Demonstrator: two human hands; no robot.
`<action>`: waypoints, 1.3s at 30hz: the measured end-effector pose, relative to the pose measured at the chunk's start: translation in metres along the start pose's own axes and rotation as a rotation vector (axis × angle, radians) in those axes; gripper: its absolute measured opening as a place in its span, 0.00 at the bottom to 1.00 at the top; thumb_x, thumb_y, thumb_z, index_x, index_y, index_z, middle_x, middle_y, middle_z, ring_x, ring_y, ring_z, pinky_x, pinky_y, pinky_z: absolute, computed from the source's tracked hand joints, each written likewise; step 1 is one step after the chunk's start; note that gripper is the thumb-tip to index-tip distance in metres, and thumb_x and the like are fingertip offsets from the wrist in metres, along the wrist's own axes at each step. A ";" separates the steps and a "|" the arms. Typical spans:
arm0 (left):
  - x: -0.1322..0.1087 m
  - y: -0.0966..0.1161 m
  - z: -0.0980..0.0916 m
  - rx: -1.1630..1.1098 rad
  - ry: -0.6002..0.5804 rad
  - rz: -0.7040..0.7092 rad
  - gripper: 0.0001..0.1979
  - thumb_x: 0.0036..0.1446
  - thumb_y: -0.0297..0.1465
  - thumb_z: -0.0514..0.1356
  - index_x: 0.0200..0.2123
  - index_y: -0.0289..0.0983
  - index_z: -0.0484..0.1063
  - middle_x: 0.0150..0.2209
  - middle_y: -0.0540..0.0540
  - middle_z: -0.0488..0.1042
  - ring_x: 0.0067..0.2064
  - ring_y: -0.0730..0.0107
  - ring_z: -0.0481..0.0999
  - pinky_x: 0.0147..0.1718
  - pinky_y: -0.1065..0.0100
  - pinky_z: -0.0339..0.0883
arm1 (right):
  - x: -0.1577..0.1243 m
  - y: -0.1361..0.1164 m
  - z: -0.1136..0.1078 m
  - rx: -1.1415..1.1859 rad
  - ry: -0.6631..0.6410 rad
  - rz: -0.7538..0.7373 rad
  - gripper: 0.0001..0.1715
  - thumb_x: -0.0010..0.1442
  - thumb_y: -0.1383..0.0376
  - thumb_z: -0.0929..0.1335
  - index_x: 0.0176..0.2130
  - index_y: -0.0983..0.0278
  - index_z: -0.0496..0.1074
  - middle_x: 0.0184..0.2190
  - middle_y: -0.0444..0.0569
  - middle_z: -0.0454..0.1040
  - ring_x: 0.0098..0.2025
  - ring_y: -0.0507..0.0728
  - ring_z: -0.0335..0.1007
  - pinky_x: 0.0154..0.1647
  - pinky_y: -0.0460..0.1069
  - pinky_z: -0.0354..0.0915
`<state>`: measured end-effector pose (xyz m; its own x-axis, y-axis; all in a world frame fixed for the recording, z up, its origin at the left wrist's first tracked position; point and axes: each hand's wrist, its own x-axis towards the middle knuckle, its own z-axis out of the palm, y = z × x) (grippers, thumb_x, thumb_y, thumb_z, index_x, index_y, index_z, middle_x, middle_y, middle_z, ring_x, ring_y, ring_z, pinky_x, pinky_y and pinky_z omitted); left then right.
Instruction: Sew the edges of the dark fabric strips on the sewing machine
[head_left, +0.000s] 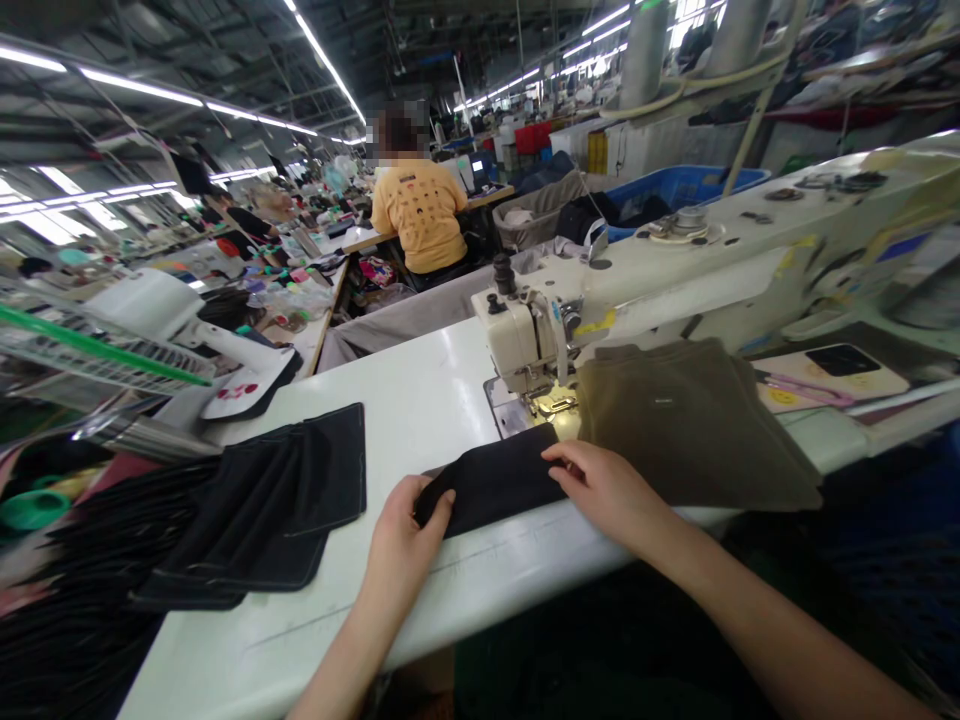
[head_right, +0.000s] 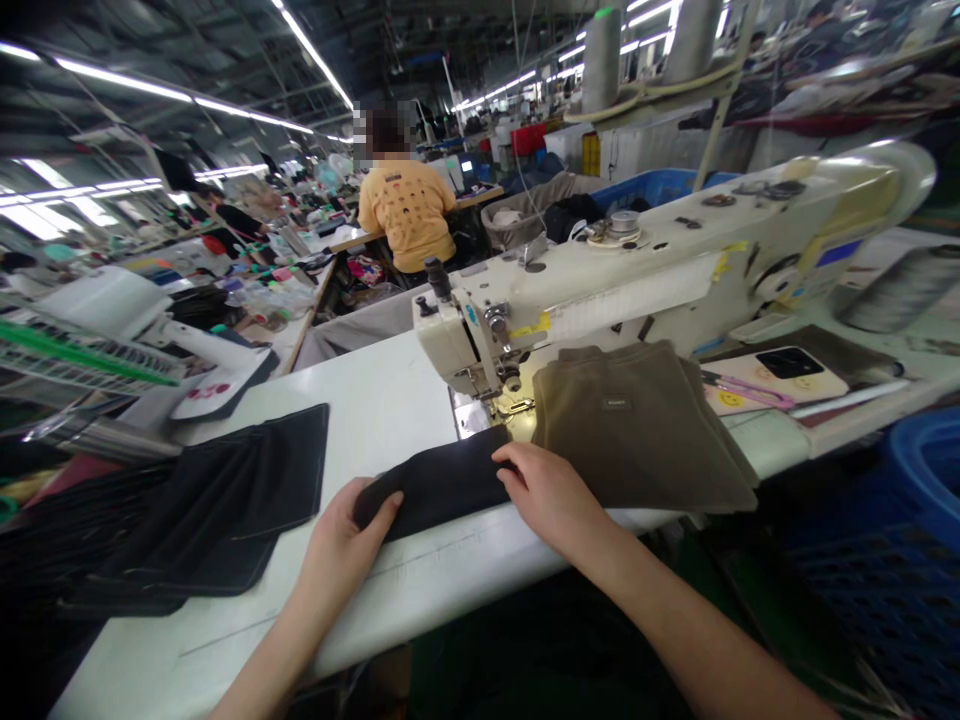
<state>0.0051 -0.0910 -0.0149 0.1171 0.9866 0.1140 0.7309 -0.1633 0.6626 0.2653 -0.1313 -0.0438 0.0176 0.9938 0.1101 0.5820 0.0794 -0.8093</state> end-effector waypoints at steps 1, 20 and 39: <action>0.000 -0.001 0.002 0.030 0.021 0.042 0.11 0.53 0.41 0.58 0.25 0.41 0.67 0.25 0.50 0.71 0.29 0.63 0.72 0.31 0.65 0.66 | 0.001 -0.001 0.001 -0.020 -0.006 -0.001 0.12 0.62 0.68 0.66 0.45 0.61 0.75 0.43 0.49 0.79 0.42 0.57 0.76 0.46 0.51 0.68; 0.004 0.000 0.004 0.165 -0.002 -0.001 0.16 0.56 0.47 0.54 0.25 0.42 0.63 0.24 0.49 0.69 0.29 0.59 0.72 0.31 0.62 0.66 | -0.008 -0.004 0.000 -0.200 -0.005 -0.017 0.15 0.63 0.69 0.67 0.47 0.63 0.79 0.39 0.51 0.77 0.39 0.56 0.76 0.48 0.50 0.70; 0.004 -0.004 0.003 0.203 -0.012 -0.006 0.17 0.56 0.48 0.53 0.26 0.41 0.64 0.25 0.47 0.71 0.30 0.58 0.73 0.31 0.60 0.66 | -0.007 -0.005 -0.001 -0.192 -0.003 -0.038 0.17 0.65 0.65 0.65 0.51 0.59 0.77 0.44 0.50 0.78 0.44 0.57 0.76 0.46 0.50 0.70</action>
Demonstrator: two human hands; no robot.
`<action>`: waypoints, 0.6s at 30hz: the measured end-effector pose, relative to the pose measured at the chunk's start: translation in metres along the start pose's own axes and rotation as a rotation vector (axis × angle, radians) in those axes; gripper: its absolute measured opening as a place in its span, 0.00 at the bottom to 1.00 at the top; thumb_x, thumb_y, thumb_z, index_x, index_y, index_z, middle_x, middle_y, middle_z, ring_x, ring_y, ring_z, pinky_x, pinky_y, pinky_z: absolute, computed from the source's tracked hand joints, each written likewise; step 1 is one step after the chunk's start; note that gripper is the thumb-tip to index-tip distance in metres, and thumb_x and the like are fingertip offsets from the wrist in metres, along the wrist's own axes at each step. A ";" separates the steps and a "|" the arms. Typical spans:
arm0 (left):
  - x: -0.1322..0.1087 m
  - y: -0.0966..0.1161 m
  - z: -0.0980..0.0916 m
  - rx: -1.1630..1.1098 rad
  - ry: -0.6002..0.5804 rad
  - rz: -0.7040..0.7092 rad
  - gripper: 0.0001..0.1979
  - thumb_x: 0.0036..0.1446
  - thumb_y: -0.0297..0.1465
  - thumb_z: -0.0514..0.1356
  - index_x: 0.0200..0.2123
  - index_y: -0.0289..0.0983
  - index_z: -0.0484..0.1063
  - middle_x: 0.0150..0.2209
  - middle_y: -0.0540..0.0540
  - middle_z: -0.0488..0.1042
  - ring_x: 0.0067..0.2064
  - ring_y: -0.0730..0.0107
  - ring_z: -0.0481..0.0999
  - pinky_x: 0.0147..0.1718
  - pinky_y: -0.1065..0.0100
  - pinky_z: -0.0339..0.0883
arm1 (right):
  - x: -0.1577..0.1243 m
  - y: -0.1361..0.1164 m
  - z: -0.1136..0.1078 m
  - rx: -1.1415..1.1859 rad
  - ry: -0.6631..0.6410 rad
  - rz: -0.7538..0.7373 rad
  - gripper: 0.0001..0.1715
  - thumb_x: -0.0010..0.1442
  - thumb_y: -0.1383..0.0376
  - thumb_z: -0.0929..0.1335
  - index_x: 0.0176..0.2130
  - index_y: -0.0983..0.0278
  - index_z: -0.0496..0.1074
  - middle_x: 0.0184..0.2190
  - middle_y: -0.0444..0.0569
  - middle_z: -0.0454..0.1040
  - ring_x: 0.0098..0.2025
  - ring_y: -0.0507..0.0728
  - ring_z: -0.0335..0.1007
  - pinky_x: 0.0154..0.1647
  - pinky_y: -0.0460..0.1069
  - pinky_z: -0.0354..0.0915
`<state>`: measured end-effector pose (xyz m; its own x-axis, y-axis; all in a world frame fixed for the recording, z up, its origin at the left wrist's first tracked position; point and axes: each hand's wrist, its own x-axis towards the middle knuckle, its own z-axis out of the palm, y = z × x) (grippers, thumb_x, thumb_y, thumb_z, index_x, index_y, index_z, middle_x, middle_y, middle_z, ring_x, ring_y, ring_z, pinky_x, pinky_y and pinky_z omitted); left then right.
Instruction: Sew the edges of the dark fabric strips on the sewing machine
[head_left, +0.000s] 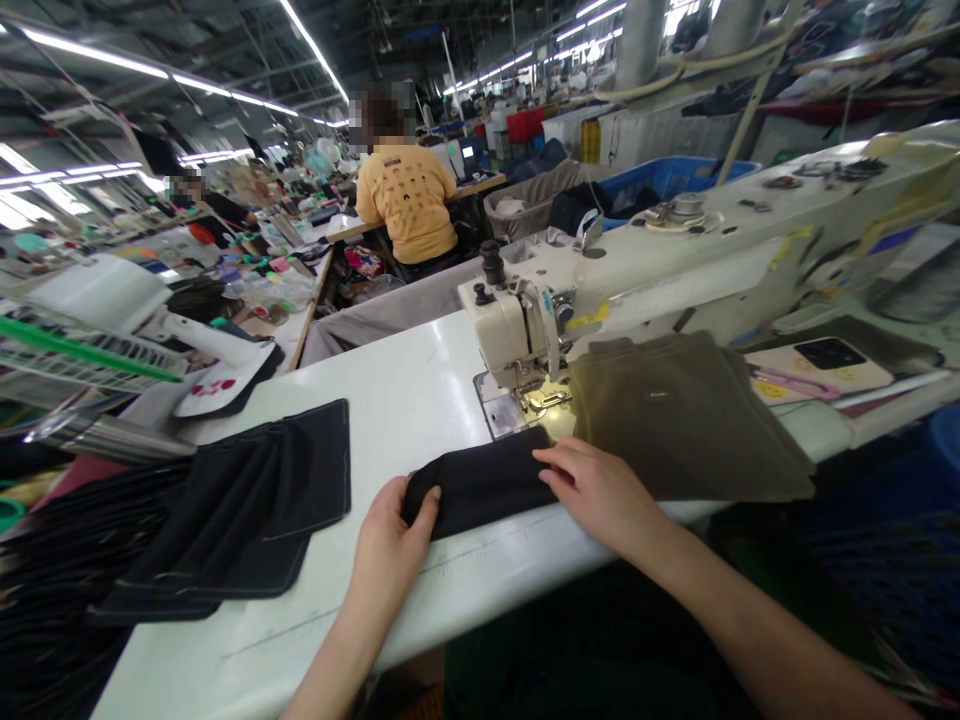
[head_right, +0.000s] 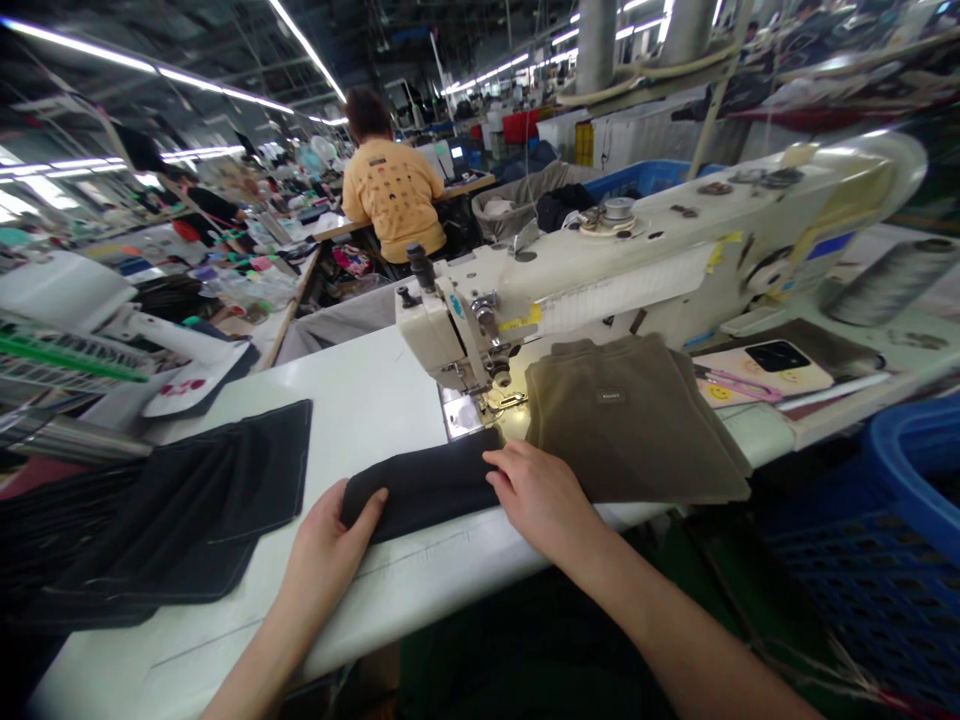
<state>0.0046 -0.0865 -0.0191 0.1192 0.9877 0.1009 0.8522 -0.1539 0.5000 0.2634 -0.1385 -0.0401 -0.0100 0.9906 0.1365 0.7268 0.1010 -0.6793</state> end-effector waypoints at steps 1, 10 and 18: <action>0.000 0.000 0.000 0.003 0.001 0.000 0.17 0.56 0.48 0.53 0.26 0.41 0.64 0.25 0.47 0.71 0.30 0.58 0.72 0.31 0.60 0.66 | 0.000 0.000 0.000 -0.005 -0.003 0.005 0.17 0.65 0.65 0.65 0.51 0.59 0.77 0.44 0.50 0.78 0.43 0.57 0.76 0.46 0.50 0.70; 0.000 0.001 0.000 0.003 0.001 0.025 0.16 0.56 0.47 0.54 0.25 0.42 0.64 0.24 0.48 0.70 0.29 0.59 0.72 0.30 0.62 0.65 | 0.001 -0.005 -0.004 -0.029 -0.044 0.057 0.15 0.64 0.67 0.67 0.49 0.62 0.78 0.42 0.50 0.78 0.41 0.57 0.76 0.46 0.49 0.68; 0.001 0.003 -0.001 0.008 0.000 0.021 0.15 0.55 0.46 0.54 0.24 0.42 0.64 0.24 0.48 0.70 0.29 0.59 0.72 0.30 0.61 0.66 | 0.001 -0.003 -0.005 -0.012 -0.052 0.052 0.15 0.63 0.66 0.67 0.48 0.60 0.79 0.39 0.49 0.78 0.37 0.56 0.75 0.43 0.50 0.68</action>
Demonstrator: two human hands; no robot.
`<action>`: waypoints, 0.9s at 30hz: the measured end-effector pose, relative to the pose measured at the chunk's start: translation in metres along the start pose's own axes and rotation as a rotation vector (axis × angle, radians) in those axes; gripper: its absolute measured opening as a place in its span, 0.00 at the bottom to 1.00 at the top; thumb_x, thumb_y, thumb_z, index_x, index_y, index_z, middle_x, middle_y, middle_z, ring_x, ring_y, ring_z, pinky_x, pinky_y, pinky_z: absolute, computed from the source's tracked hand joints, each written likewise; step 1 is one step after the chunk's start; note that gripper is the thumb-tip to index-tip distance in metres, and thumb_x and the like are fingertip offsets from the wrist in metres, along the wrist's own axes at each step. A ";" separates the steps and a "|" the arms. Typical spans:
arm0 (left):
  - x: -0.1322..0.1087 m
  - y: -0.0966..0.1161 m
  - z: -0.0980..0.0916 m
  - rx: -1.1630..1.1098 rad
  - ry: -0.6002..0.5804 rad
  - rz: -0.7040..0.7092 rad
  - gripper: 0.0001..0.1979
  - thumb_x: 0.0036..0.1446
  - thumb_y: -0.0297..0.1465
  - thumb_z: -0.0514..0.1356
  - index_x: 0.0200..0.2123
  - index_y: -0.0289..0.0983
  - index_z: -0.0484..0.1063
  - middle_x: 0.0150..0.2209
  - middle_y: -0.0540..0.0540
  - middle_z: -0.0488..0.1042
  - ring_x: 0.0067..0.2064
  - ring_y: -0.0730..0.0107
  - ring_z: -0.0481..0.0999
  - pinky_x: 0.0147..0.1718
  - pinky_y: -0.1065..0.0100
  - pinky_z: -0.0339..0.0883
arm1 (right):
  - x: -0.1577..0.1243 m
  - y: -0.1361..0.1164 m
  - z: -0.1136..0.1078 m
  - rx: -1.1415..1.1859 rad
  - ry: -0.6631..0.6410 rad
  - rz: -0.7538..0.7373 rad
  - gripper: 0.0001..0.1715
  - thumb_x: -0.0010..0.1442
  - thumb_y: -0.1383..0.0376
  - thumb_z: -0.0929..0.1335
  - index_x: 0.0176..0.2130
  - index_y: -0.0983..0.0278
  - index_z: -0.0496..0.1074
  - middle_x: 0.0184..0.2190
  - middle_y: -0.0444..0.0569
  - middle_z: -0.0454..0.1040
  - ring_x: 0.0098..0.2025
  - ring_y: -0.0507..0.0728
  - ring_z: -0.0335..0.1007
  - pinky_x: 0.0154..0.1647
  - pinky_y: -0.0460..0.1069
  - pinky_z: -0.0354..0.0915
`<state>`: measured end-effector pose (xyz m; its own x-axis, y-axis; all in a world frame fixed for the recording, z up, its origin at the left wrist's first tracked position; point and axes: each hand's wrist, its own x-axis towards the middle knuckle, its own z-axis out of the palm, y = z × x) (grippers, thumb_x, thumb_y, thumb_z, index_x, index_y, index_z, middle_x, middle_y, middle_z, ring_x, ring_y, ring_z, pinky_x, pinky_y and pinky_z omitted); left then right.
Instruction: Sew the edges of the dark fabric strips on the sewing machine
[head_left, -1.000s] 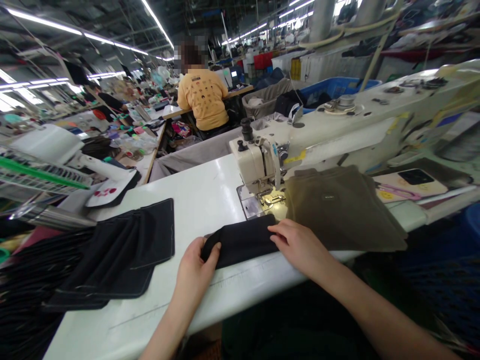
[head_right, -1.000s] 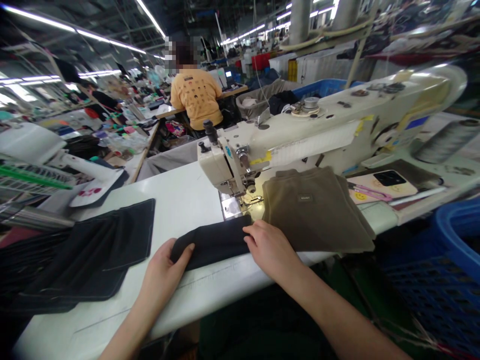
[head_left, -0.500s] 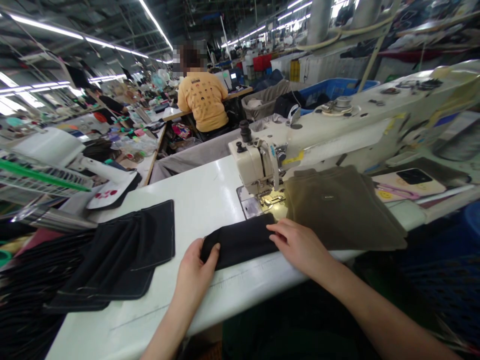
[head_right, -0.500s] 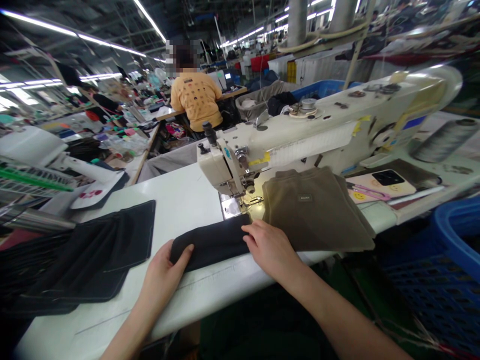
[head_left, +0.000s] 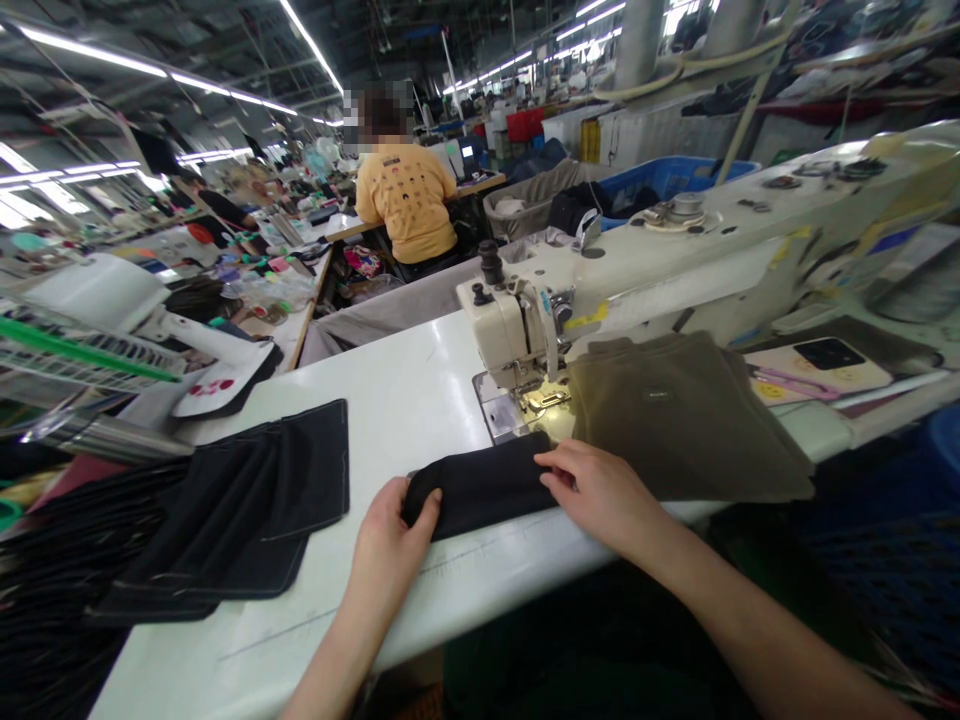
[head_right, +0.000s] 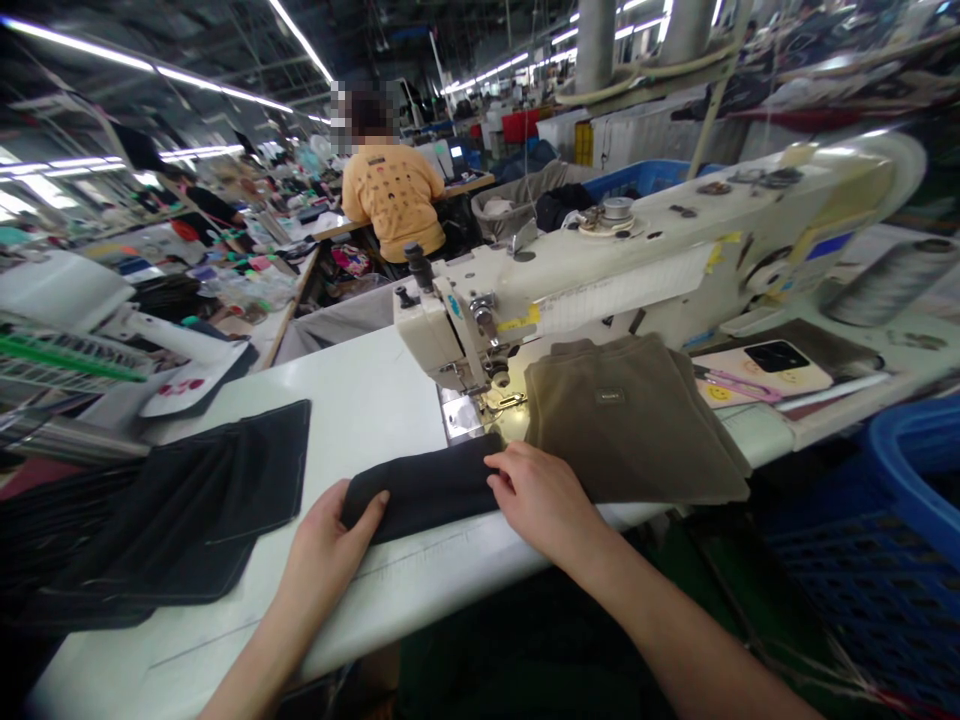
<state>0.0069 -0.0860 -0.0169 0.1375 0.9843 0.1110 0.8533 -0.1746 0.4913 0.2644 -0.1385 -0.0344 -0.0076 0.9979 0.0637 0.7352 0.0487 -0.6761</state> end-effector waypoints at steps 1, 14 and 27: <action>0.000 0.000 0.000 -0.001 0.004 -0.002 0.16 0.55 0.46 0.54 0.25 0.42 0.64 0.24 0.48 0.71 0.29 0.59 0.73 0.30 0.61 0.66 | 0.000 0.000 0.000 0.009 0.002 -0.003 0.15 0.63 0.66 0.67 0.47 0.60 0.79 0.39 0.49 0.78 0.37 0.55 0.75 0.43 0.49 0.68; -0.002 0.001 0.000 -0.002 0.001 0.020 0.14 0.56 0.44 0.55 0.25 0.41 0.64 0.25 0.47 0.71 0.30 0.58 0.73 0.32 0.61 0.67 | 0.000 0.001 0.000 0.031 0.012 0.002 0.13 0.62 0.67 0.67 0.45 0.61 0.80 0.36 0.48 0.78 0.36 0.55 0.74 0.43 0.50 0.68; 0.001 0.000 0.003 -0.008 0.001 0.006 0.15 0.53 0.46 0.54 0.25 0.42 0.63 0.25 0.48 0.70 0.30 0.58 0.72 0.32 0.60 0.66 | 0.001 0.000 0.003 0.000 0.055 -0.009 0.12 0.60 0.70 0.68 0.41 0.63 0.81 0.33 0.48 0.77 0.33 0.55 0.73 0.41 0.49 0.68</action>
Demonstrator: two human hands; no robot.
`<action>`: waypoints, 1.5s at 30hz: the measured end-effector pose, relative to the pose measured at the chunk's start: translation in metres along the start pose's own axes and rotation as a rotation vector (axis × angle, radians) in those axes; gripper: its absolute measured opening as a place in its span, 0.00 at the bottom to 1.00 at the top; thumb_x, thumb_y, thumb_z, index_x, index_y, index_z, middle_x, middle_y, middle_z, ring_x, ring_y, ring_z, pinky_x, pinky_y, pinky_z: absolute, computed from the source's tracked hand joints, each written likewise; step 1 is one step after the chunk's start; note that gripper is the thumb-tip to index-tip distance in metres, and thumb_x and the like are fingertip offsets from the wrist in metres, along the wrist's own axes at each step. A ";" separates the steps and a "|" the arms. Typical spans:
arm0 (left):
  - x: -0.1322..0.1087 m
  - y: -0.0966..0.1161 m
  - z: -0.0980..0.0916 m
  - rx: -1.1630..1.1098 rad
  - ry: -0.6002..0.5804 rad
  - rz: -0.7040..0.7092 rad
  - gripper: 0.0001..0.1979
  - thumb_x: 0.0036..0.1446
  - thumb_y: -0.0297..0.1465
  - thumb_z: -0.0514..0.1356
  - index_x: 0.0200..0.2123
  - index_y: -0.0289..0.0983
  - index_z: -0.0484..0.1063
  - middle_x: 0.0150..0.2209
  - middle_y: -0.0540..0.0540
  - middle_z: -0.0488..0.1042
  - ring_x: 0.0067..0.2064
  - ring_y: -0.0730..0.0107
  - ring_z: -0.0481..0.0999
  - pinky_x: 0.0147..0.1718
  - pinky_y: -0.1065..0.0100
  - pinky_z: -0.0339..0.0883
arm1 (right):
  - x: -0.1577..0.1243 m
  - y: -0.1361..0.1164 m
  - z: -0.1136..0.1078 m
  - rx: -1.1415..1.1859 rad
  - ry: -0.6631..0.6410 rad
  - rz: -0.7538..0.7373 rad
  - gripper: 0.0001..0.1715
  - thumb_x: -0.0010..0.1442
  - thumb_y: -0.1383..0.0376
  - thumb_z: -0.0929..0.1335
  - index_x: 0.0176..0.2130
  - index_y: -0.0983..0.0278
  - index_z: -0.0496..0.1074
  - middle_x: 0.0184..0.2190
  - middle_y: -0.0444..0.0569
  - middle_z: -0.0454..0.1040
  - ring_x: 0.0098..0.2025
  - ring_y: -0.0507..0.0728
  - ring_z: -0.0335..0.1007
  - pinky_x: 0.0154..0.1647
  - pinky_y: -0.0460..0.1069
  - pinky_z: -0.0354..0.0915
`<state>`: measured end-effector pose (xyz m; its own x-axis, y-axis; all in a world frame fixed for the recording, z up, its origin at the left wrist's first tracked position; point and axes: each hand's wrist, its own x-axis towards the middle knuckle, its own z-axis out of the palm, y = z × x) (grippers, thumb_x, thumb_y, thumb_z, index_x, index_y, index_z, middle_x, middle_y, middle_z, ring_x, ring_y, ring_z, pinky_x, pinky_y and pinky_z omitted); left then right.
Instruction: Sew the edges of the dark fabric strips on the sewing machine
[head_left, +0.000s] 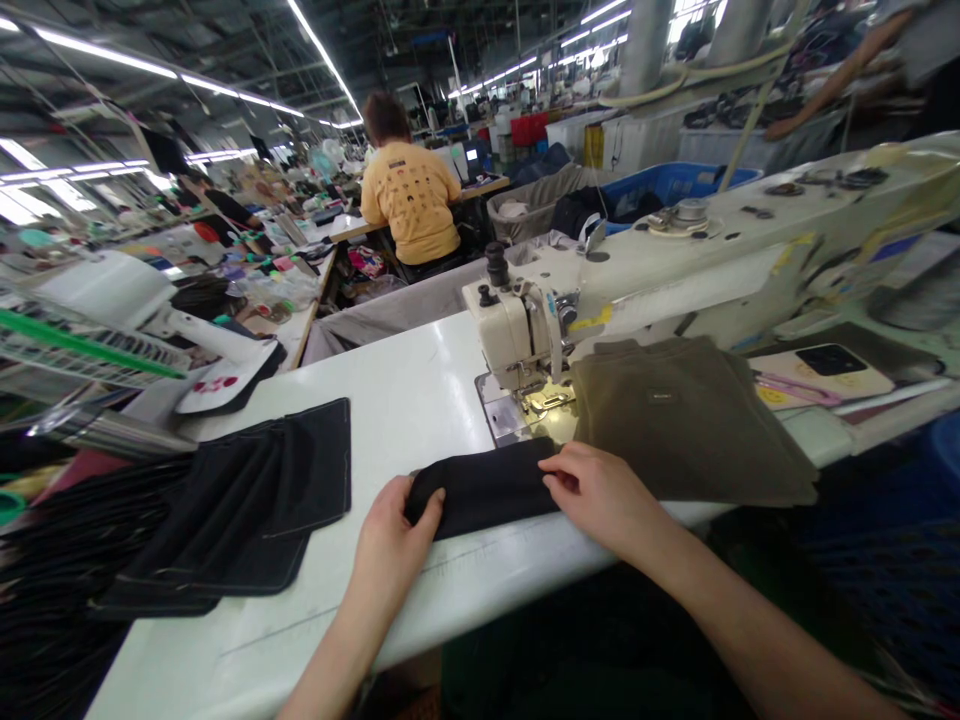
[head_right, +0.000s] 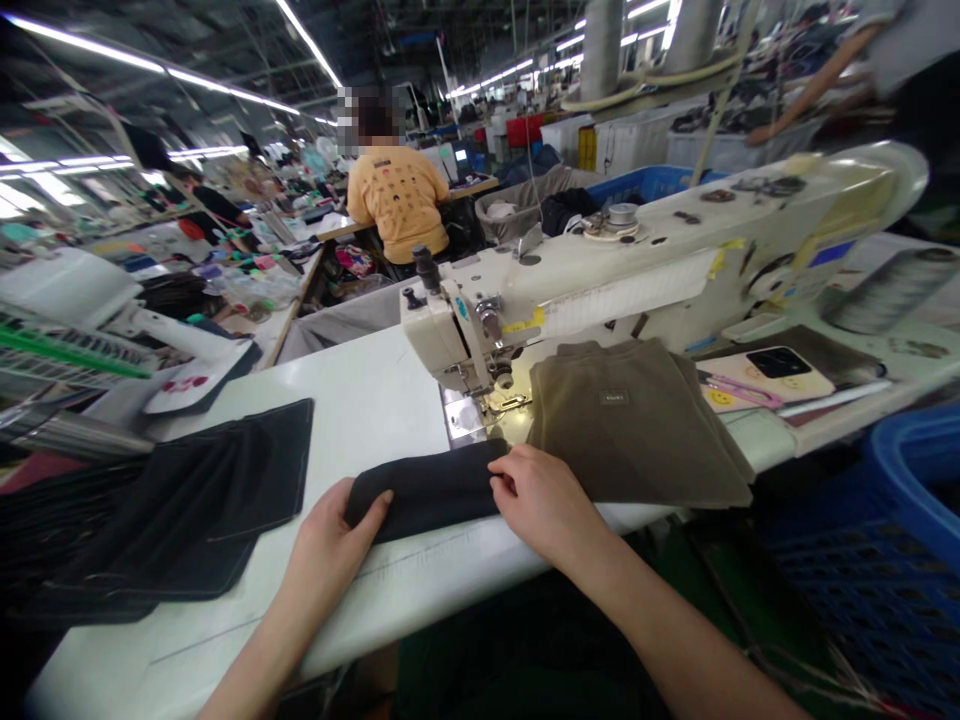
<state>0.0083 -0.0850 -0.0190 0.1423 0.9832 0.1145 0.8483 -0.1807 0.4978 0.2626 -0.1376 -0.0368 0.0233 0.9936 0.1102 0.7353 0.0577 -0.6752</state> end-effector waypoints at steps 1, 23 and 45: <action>0.000 0.000 0.000 -0.001 -0.003 0.001 0.15 0.53 0.46 0.54 0.25 0.42 0.63 0.25 0.48 0.70 0.30 0.58 0.72 0.32 0.60 0.65 | 0.000 0.001 0.000 0.005 0.007 -0.006 0.11 0.60 0.70 0.69 0.41 0.63 0.81 0.33 0.48 0.77 0.33 0.55 0.73 0.41 0.49 0.68; 0.001 -0.004 -0.004 -0.135 -0.004 -0.093 0.13 0.56 0.43 0.57 0.28 0.40 0.64 0.25 0.52 0.68 0.28 0.66 0.69 0.30 0.66 0.61 | -0.009 0.008 0.005 -0.295 0.183 -0.367 0.11 0.63 0.69 0.64 0.34 0.63 0.77 0.38 0.53 0.74 0.41 0.61 0.73 0.43 0.56 0.70; 0.000 -0.007 -0.004 0.173 -0.031 -0.031 0.02 0.60 0.27 0.58 0.34 0.38 0.68 0.33 0.47 0.72 0.32 0.66 0.71 0.31 0.66 0.62 | -0.005 0.033 0.011 -0.303 0.208 -0.497 0.16 0.69 0.60 0.61 0.45 0.66 0.75 0.47 0.57 0.77 0.49 0.63 0.73 0.52 0.59 0.69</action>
<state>0.0005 -0.0843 -0.0188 0.1277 0.9891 0.0736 0.9273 -0.1454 0.3448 0.2793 -0.1393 -0.0681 -0.2626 0.8134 0.5190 0.8508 0.4489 -0.2730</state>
